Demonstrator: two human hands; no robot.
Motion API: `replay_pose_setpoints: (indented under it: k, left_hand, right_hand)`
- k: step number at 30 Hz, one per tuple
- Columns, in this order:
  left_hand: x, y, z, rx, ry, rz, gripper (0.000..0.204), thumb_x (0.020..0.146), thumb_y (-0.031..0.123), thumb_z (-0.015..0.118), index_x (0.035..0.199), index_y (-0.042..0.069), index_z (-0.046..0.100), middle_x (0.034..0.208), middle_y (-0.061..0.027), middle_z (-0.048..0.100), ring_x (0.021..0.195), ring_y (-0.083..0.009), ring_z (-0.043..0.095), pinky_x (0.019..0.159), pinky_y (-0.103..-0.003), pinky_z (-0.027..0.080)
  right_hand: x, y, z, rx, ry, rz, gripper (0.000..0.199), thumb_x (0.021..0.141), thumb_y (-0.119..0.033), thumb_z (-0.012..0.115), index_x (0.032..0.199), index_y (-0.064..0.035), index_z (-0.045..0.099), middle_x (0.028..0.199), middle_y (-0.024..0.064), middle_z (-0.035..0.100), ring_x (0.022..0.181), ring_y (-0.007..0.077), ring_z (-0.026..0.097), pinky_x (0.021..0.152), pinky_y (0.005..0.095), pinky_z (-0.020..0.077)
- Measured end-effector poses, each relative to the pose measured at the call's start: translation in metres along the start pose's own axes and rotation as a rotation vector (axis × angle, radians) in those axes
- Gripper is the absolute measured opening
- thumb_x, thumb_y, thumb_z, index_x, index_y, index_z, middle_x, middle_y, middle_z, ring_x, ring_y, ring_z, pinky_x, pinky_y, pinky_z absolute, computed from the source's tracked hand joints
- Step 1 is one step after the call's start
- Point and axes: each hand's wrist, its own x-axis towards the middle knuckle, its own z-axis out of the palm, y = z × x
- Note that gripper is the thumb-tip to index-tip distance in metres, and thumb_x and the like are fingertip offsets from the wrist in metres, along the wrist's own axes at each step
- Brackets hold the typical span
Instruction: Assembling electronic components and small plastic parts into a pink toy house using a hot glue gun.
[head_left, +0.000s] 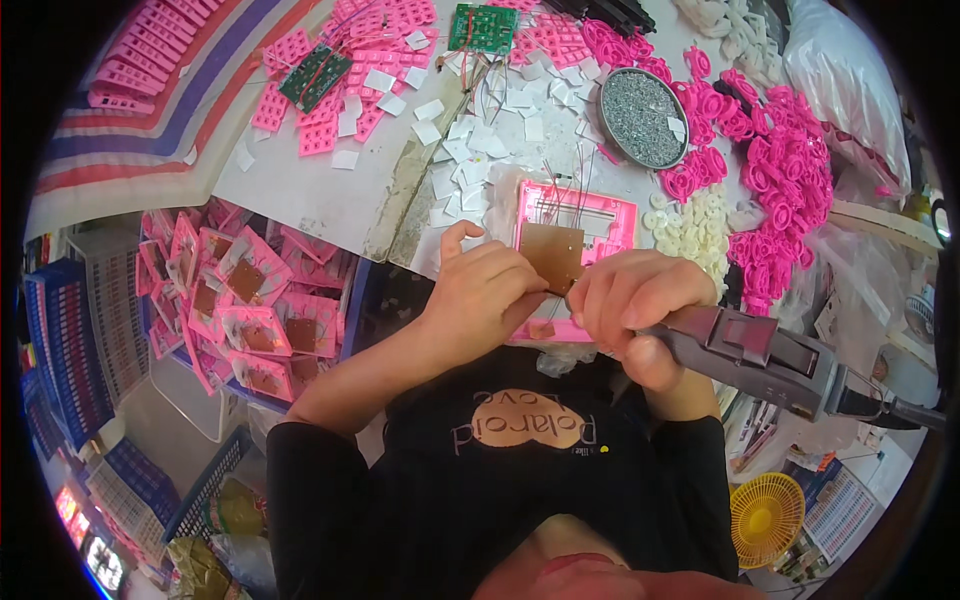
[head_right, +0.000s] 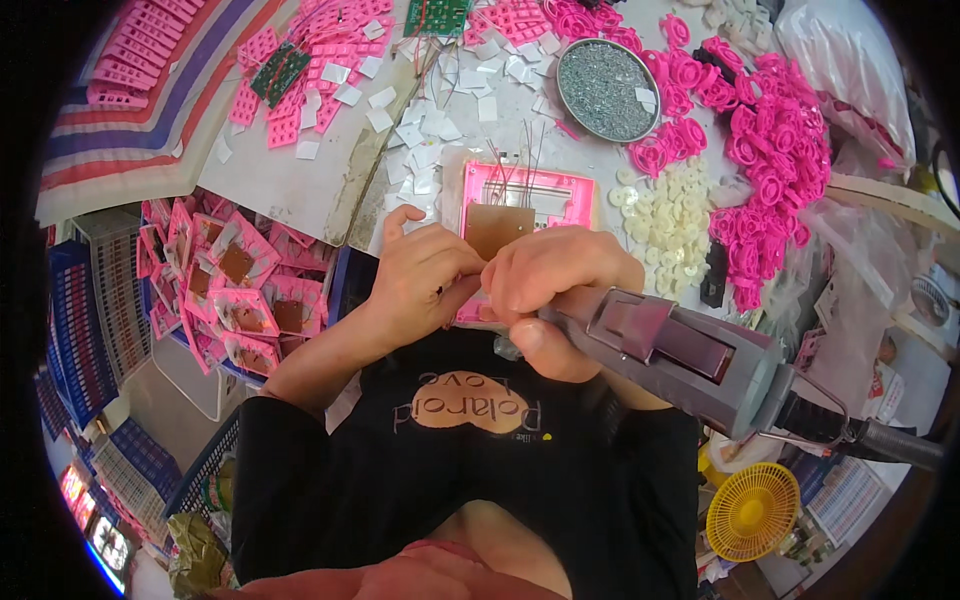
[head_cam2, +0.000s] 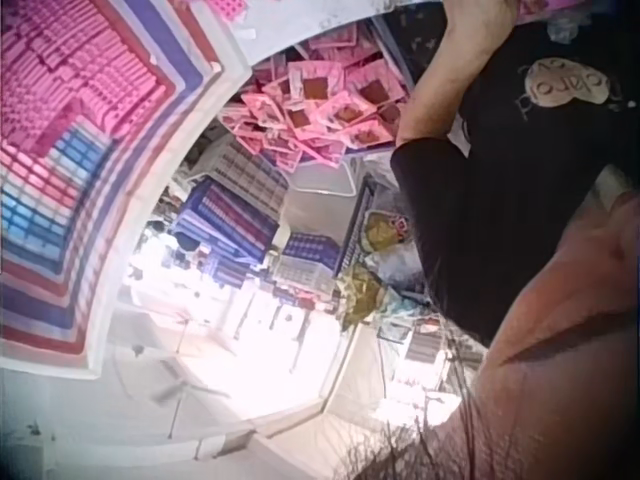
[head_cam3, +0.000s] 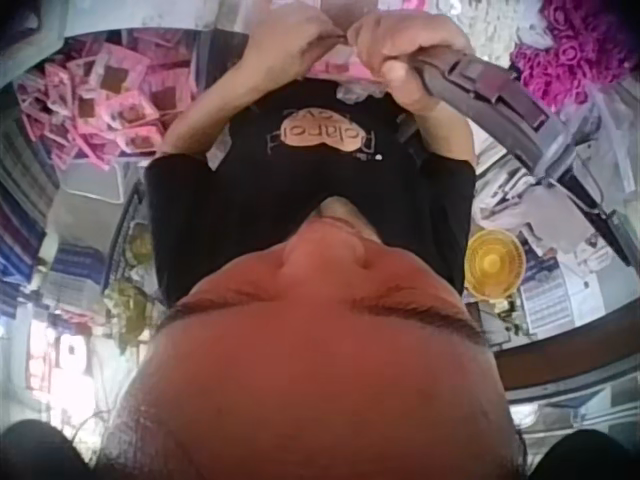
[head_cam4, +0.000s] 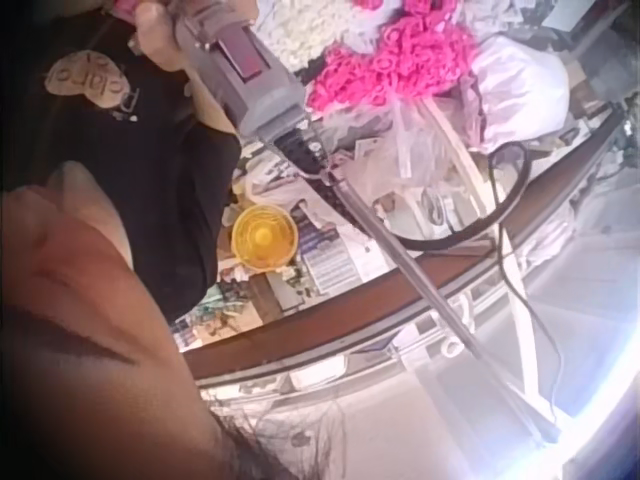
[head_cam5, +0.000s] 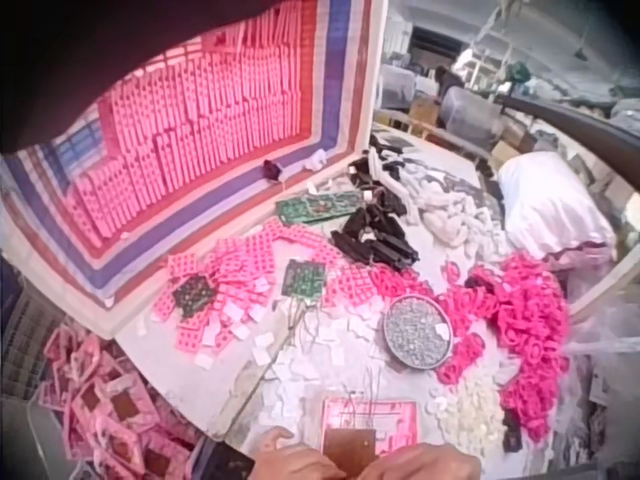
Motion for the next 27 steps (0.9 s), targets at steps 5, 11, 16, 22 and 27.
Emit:
replay_pose_setpoints:
  k: [5,11,16,22,27]
  left_hand:
    - [0.002,0.0,-0.003,0.043,0.047,0.022,0.02,0.071,0.014,0.083,0.081,0.015,0.066,0.079,0.0026,0.061,0.075,-0.0166,0.061,0.095,-0.044,0.032]
    - [0.003,0.002,-0.006,0.156,0.057,-0.029,0.032,0.068,0.018,0.086,0.093,0.014,0.065,0.09,0.001,0.065,0.085,-0.0193,0.062,0.096,-0.047,0.03]
    - [0.001,0.006,-0.025,0.211,0.13,-0.152,0.04,0.067,0.019,0.086,0.101,0.014,0.064,0.098,-0.0006,0.065,0.093,-0.0213,0.062,0.096,-0.046,0.029]
    - [-0.019,-0.002,-0.031,0.249,0.077,-0.145,0.033,0.069,0.018,0.084,0.095,0.015,0.065,0.092,0.0008,0.065,0.089,-0.0207,0.061,0.095,-0.044,0.029]
    - [-0.022,0.009,-0.028,0.147,-0.023,-0.034,0.023,0.069,0.019,0.083,0.086,0.016,0.067,0.085,0.0015,0.061,0.084,-0.0188,0.059,0.091,-0.043,0.032]
  right_hand:
    - [0.008,-0.004,0.003,0.004,0.0,-0.01,0.024,0.093,-0.026,0.068,0.099,-0.0109,0.051,0.057,-0.0005,0.051,0.045,0.014,0.048,0.047,0.0308,0.0408]
    - [0.007,0.008,0.008,0.028,0.054,-0.002,0.024,0.094,-0.025,0.067,0.1,-0.0104,0.048,0.059,0.0002,0.05,0.047,0.0134,0.048,0.049,0.0315,0.0404]
    - [0.015,0.034,-0.001,-0.007,0.076,0.066,0.024,0.096,-0.021,0.065,0.103,-0.0101,0.044,0.067,0.0017,0.048,0.053,0.0116,0.045,0.054,0.0314,0.0387]
    - [0.011,0.047,-0.01,-0.156,-0.029,0.103,0.021,0.095,-0.013,0.065,0.097,-0.0084,0.045,0.067,0.004,0.051,0.054,0.0119,0.045,0.054,0.0308,0.04]
    - [0.015,0.046,-0.011,-0.376,-0.136,0.07,0.019,0.093,-0.004,0.064,0.096,-0.0072,0.045,0.068,0.0049,0.052,0.056,0.0137,0.047,0.056,0.0318,0.0431]
